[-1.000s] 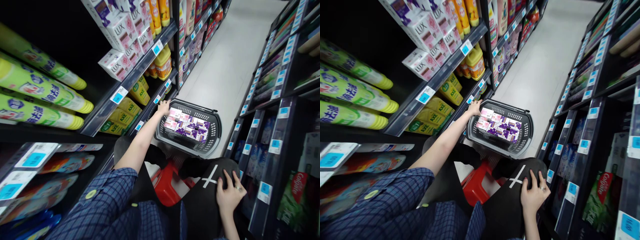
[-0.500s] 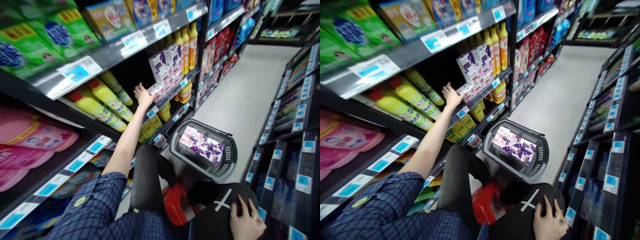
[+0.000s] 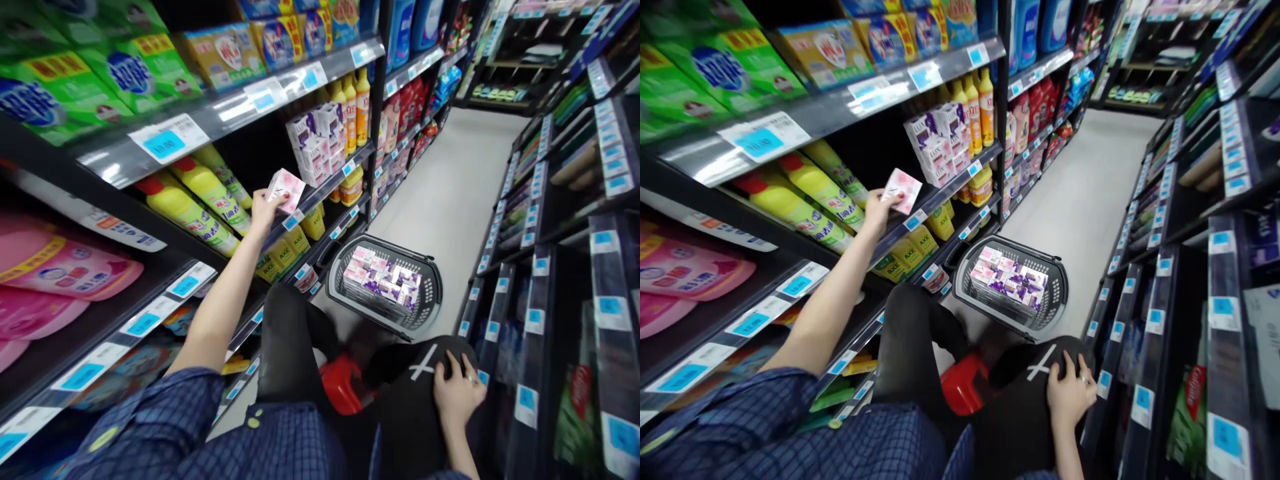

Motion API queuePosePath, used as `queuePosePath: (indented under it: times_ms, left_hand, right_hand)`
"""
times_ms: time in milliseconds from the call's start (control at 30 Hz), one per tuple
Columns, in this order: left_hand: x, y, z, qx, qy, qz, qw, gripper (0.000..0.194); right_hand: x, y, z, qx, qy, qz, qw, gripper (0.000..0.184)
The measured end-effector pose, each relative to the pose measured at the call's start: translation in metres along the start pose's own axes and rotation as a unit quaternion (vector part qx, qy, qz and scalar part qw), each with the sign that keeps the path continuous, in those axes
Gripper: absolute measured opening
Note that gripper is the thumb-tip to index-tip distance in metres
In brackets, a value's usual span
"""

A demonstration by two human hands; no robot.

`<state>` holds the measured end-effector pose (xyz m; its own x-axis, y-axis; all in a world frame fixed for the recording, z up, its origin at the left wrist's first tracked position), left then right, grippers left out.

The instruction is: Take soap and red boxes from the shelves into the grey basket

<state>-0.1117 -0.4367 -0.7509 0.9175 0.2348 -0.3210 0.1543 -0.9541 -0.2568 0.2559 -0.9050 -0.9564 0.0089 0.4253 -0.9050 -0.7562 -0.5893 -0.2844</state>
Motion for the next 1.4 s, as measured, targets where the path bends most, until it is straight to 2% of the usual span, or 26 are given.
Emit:
queuePosePath:
  times_ms: [33, 100, 167, 200, 267, 300, 367, 433, 533, 600, 667, 733, 833, 900, 967, 1000, 1033, 1133, 1200, 1233, 1300, 1400]
  left_hand:
    - [-0.003, 0.031, 0.002, -0.056, 0.082, 0.052, 0.994, 0.046]
    - [-0.006, 0.107, 0.006, -0.174, 0.217, 0.141, 0.95, 0.045]
    - [-0.002, 0.19, 0.013, -0.291, 0.298, 0.202, 0.886, 0.042]
    - [0.003, 0.23, 0.018, -0.343, 0.321, 0.227, 0.853, 0.039]
    - [0.015, 0.294, 0.028, -0.41, 0.353, 0.263, 0.799, 0.035]
    - [0.021, 0.318, 0.033, -0.427, 0.365, 0.275, 0.78, 0.035]
    - [0.03, 0.348, 0.043, -0.442, 0.385, 0.281, 0.76, 0.038]
    - [0.033, 0.361, 0.052, -0.442, 0.389, 0.271, 0.761, 0.04]
    - [0.028, 0.361, 0.061, -0.421, 0.394, 0.26, 0.774, 0.044]
    - [0.029, 0.362, 0.066, -0.43, 0.428, 0.293, 0.739, 0.047]
    - [0.034, 0.366, 0.075, -0.47, 0.457, 0.337, 0.676, 0.056]
    - [0.04, 0.371, 0.089, -0.515, 0.454, 0.362, 0.631, 0.064]
    - [0.046, 0.375, 0.115, -0.552, 0.438, 0.356, 0.614, 0.056]
    - [0.047, 0.376, 0.129, -0.563, 0.433, 0.346, 0.613, 0.048]
    - [0.047, 0.376, 0.138, -0.569, 0.428, 0.338, 0.615, 0.043]
    - [0.047, 0.376, 0.141, -0.571, 0.428, 0.335, 0.616, 0.043]
    - [0.046, 0.375, 0.142, -0.57, 0.43, 0.333, 0.616, 0.045]
    - [0.048, 0.371, 0.141, -0.554, 0.452, 0.332, 0.616, 0.051]
    - [0.049, 0.368, 0.138, -0.541, 0.469, 0.332, 0.613, 0.052]
    - [0.049, 0.366, 0.136, -0.538, 0.478, 0.331, 0.61, 0.052]
    - [0.049, 0.365, 0.133, -0.539, 0.489, 0.326, 0.603, 0.052]
    - [0.049, 0.364, 0.131, -0.547, 0.487, 0.315, 0.603, 0.049]
  right_hand:
    - [-0.002, 0.0, 0.005, 0.018, 0.006, 0.009, 1.0, 0.043]
    - [-0.01, 0.0, 0.028, 0.03, -0.023, 0.026, 0.999, 0.048]
    - [-0.021, 0.004, 0.074, -0.054, -0.153, 0.078, 0.984, 0.055]
    - [-0.027, 0.009, 0.103, -0.119, -0.239, 0.126, 0.955, 0.062]
    - [-0.044, 0.024, 0.158, -0.236, -0.359, 0.192, 0.882, 0.094]
    - [-0.051, 0.032, 0.178, -0.275, -0.375, 0.206, 0.861, 0.11]
    - [-0.058, 0.043, 0.206, -0.326, -0.359, 0.207, 0.85, 0.126]
    - [-0.055, 0.048, 0.215, -0.338, -0.335, 0.192, 0.858, 0.124]
    - [-0.043, 0.05, 0.211, -0.309, -0.358, 0.185, 0.862, 0.107]
    - [-0.037, 0.051, 0.207, -0.29, -0.4, 0.187, 0.85, 0.098]
    - [-0.033, 0.053, 0.206, -0.289, -0.428, 0.192, 0.835, 0.094]
    - [-0.03, 0.057, 0.208, -0.3, -0.432, 0.201, 0.826, 0.092]
    - [-0.021, 0.062, 0.208, -0.293, -0.446, 0.227, 0.815, 0.089]
    - [-0.01, 0.064, 0.205, -0.253, -0.49, 0.26, 0.793, 0.09]
    - [0.005, 0.064, 0.198, -0.169, -0.564, 0.302, 0.75, 0.095]
    - [0.012, 0.063, 0.194, -0.112, -0.607, 0.326, 0.716, 0.097]
    - [0.018, 0.062, 0.19, -0.049, -0.652, 0.346, 0.673, 0.096]
    - [0.025, 0.062, 0.178, 0.14, -0.755, 0.376, 0.519, 0.082]
    - [0.022, 0.062, 0.172, 0.231, -0.783, 0.375, 0.439, 0.073]
    - [0.02, 0.062, 0.169, 0.259, -0.788, 0.374, 0.414, 0.071]
    - [0.017, 0.061, 0.167, 0.28, -0.794, 0.376, 0.388, 0.071]
    - [0.017, 0.055, 0.163, 0.268, -0.811, 0.352, 0.382, 0.068]
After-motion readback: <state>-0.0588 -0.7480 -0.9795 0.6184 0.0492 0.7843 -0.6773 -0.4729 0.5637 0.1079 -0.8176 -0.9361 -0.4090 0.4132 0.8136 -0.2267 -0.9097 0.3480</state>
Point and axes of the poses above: each hand's wrist, its own y-axis away from the middle knuckle, its own x-axis out of the palm, z = x × y, the point moved 5 cm from there along -y, towards the middle knuckle, and after that the axes turned 8 degrees about y, right-handed, at the moved point
